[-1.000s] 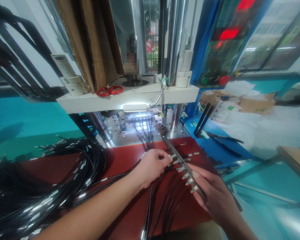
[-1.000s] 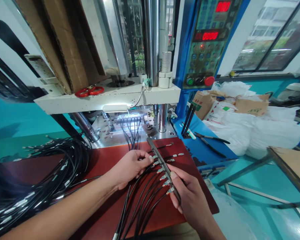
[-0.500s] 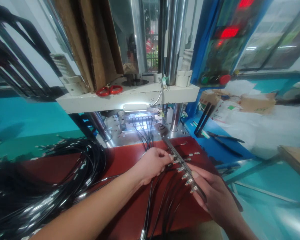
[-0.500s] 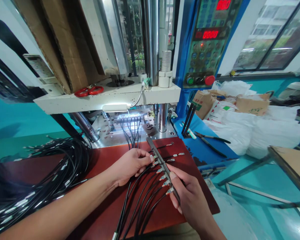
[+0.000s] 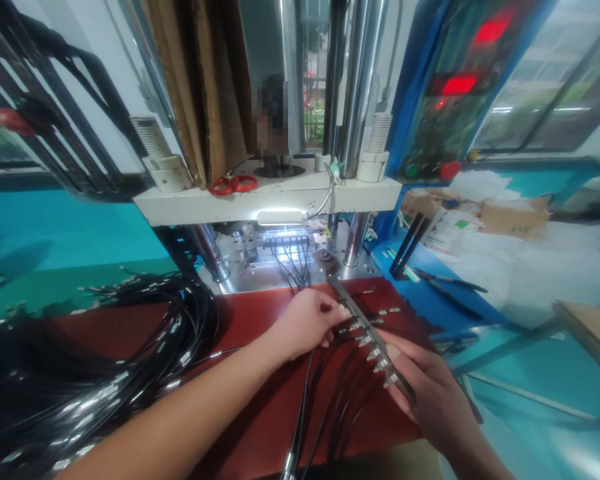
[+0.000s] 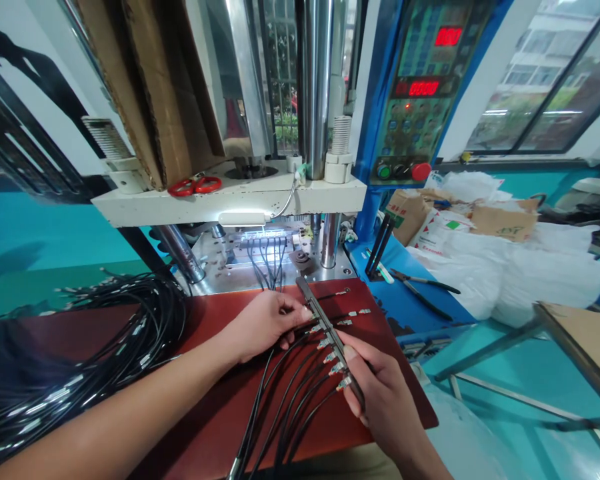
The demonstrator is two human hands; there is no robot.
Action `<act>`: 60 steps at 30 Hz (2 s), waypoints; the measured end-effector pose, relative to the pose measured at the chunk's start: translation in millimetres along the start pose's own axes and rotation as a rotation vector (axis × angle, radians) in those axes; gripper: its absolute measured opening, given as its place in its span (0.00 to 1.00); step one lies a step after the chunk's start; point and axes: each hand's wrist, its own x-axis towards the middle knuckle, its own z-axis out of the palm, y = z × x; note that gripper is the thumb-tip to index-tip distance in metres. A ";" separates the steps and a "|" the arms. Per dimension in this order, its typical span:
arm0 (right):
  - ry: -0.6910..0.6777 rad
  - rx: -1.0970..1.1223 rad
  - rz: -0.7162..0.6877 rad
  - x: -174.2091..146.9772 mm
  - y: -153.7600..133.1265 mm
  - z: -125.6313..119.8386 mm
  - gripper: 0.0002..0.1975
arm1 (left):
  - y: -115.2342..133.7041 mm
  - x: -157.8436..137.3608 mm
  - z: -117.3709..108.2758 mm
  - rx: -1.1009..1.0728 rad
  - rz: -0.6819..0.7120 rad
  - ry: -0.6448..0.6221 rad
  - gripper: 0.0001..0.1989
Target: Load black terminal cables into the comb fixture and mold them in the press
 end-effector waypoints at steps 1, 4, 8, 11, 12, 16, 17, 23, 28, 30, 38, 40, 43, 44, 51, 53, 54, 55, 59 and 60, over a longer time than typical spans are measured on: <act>-0.001 0.026 0.037 -0.2 2.1 -0.7 0.22 | 2.6 -2.0 -4.9 -0.004 0.044 0.038 0.15; -0.022 0.100 0.138 -0.6 7.7 -1.0 0.26 | 5.1 -9.0 -18.0 -0.228 0.031 0.092 0.14; -0.012 0.141 0.165 -1.4 11.0 1.0 0.27 | -6.2 -17.3 -23.6 -0.505 -0.077 -0.034 0.13; -0.013 0.179 0.193 -2.1 10.5 2.2 0.28 | -14.0 -21.2 -20.6 -0.504 -0.057 0.010 0.13; -0.015 0.188 0.200 -2.2 10.4 2.4 0.28 | -14.6 -21.8 -19.5 -0.465 -0.040 0.038 0.12; 0.001 0.178 0.179 -2.6 11.9 1.9 0.24 | -8.3 -19.4 -18.3 -0.148 0.049 0.152 0.10; 0.006 0.168 0.166 -2.6 12.9 1.6 0.23 | -6.1 -17.3 -18.6 -0.049 0.071 0.166 0.10; -0.002 0.091 0.112 -2.8 17.2 0.3 0.23 | -0.4 -1.8 -15.0 0.331 0.126 0.082 0.09; -0.022 0.058 0.110 -2.1 11.5 0.4 0.24 | 5.4 -1.0 -10.7 0.452 0.153 0.059 0.09; -0.041 0.080 0.145 -1.1 6.7 1.2 0.25 | 6.2 -1.5 -10.5 0.464 0.177 0.060 0.09; -0.071 0.139 0.227 -0.2 -3.9 4.1 0.29 | -0.9 1.4 -9.5 0.433 0.260 0.102 0.09; -0.062 0.135 0.221 0.0 -3.2 3.2 0.28 | -1.9 2.3 -9.1 0.432 0.269 0.108 0.08; -0.038 0.103 0.181 0.4 -2.2 2.3 0.25 | -2.5 3.7 -9.1 0.480 0.258 0.103 0.09; -0.035 0.092 0.165 0.6 -2.2 2.4 0.24 | -2.3 4.2 -9.0 0.494 0.254 0.101 0.09; -0.053 0.092 0.174 0.8 -5.1 6.5 0.25 | 1.4 3.9 -5.2 0.573 0.207 0.126 0.10; -0.054 0.089 0.168 1.2 -5.8 7.0 0.25 | 0.7 4.0 -3.7 0.569 0.224 0.147 0.10; -0.050 0.084 0.161 1.4 -6.1 7.2 0.24 | 0.0 4.3 -3.2 0.565 0.235 0.157 0.10; -0.049 0.078 0.155 1.6 -6.3 7.2 0.24 | -0.9 4.8 -3.0 0.559 0.244 0.165 0.10; -0.080 0.067 0.161 1.8 -7.5 8.1 0.24 | -3.5 7.5 -2.8 0.525 0.259 0.166 0.09; -0.086 0.072 0.167 1.8 -7.8 8.4 0.25 | -3.7 7.8 -2.7 0.507 0.264 0.164 0.09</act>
